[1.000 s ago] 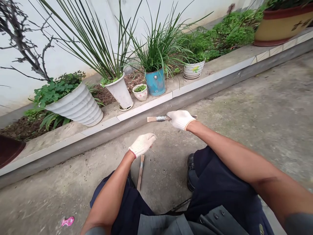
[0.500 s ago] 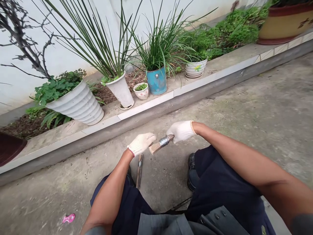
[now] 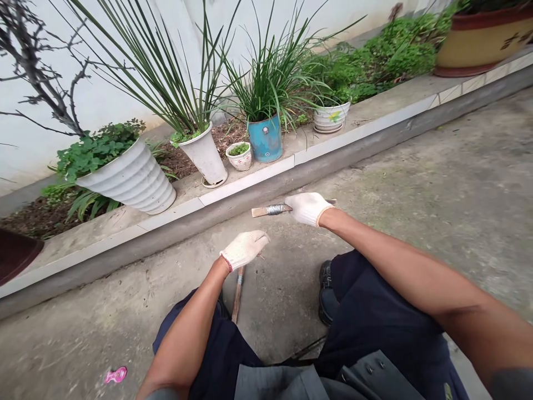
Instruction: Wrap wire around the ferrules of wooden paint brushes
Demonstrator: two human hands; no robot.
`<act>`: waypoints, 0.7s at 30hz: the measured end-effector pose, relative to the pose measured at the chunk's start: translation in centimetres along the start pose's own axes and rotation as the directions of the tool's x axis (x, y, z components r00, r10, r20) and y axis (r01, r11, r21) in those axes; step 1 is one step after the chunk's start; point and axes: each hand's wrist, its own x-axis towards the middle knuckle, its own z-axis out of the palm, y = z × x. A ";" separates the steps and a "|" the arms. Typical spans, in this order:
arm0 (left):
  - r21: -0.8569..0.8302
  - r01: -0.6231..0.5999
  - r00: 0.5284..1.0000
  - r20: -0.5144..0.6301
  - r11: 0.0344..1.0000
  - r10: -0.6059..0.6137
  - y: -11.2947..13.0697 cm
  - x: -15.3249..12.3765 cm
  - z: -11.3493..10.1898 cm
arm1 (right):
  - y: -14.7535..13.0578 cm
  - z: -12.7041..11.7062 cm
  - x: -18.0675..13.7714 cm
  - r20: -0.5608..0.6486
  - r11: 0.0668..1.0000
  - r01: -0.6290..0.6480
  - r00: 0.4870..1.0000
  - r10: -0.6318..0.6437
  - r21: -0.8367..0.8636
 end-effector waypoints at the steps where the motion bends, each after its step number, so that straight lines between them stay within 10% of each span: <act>1: 0.025 0.005 1.000 -0.015 1.000 -0.005 -0.1 0.0 -0.1 | -0.1 0.1 -0.1 0.023 0.999 0.007 1.000 -0.007 -0.032; 8: 0.178 -0.059 0.995 -0.072 0.982 0.072 -0.9 0.1 -0.5 | -0.8 1.1 -1.0 0.275 0.938 0.309 0.926 -0.260 -0.154; 15: -0.036 -0.102 0.994 0.034 0.994 0.104 -0.2 -0.2 -1.0 | 0.8 1.5 -1.4 0.304 0.819 0.501 0.762 -0.571 0.281; 21: -0.212 -0.054 0.999 -0.020 0.976 0.051 -0.1 0.0 -0.8 | 0.7 0.2 -1.5 0.116 0.780 0.291 0.901 -0.418 0.553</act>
